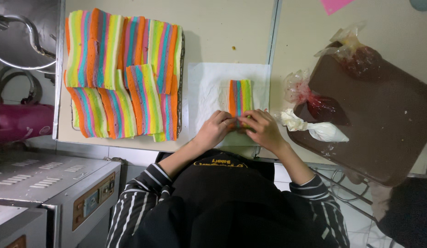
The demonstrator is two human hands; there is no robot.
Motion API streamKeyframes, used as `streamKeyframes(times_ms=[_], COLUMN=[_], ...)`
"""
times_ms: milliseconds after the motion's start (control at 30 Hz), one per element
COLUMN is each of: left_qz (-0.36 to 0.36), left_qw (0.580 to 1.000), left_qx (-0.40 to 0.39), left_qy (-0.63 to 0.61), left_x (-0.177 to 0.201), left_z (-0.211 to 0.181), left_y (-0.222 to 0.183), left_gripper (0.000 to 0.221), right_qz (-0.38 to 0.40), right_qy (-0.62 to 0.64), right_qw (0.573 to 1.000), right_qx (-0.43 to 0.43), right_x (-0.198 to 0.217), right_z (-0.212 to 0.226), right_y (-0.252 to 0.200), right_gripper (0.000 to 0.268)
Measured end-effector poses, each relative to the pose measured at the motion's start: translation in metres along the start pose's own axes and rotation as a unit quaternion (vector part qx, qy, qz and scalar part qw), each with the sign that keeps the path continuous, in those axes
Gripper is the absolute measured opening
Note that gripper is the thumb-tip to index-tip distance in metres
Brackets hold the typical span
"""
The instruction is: The person places a strip of rainbow-colored cake onto paper, pipes white cream and red jam onto it, and rolls the cake into a cylinder by hand.
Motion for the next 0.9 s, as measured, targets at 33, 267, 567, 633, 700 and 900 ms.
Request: streamKeyframes(times_ms=[33,267,567,633,700,900], left_qz=[0.003,0.004,-0.026,-0.031,-0.036,-0.016], left_qw=[1.000,0.999,1.000,0.999,0.999,0.998], left_qx=[0.004,0.025,-0.001,0.000,-0.001,0.011], left_qy=[-0.005,-0.046,-0.016,-0.020,-0.024,-0.067], left_x=[-0.001,-0.010,0.004,0.002,0.004,0.007], left_z=[0.002,0.007,0.001,0.003,0.004,0.009], left_y=[-0.001,-0.002,0.005,0.005,0.008,0.011], left_gripper=[0.018,0.021,0.013,0.012,0.011,0.021], right_qz=[0.001,0.031,0.054,0.000,-0.055,-0.072], right_qy=[0.001,0.089,0.133,0.079,0.022,-0.084], right_qw=[1.000,0.994,0.983,0.996,0.998,0.982], right_qx=[0.001,-0.062,-0.113,-0.042,0.029,0.155], right_x=[0.002,-0.007,0.029,0.006,-0.007,-0.006], right_z=[0.003,-0.012,0.005,-0.009,-0.012,0.010], right_y=[0.002,0.007,0.035,0.006,-0.015,-0.019], right_gripper=[0.028,0.022,0.038,0.030,0.025,0.020])
Point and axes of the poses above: each hand's wrist, its own y-axis towards the middle knuckle, its own x-axis out of the back of the hand, z = x × y, the point moved 6 cm from there along y, towards the middle knuckle, and after that the axes turned 2 degrees about x, right-handed, at the moved point
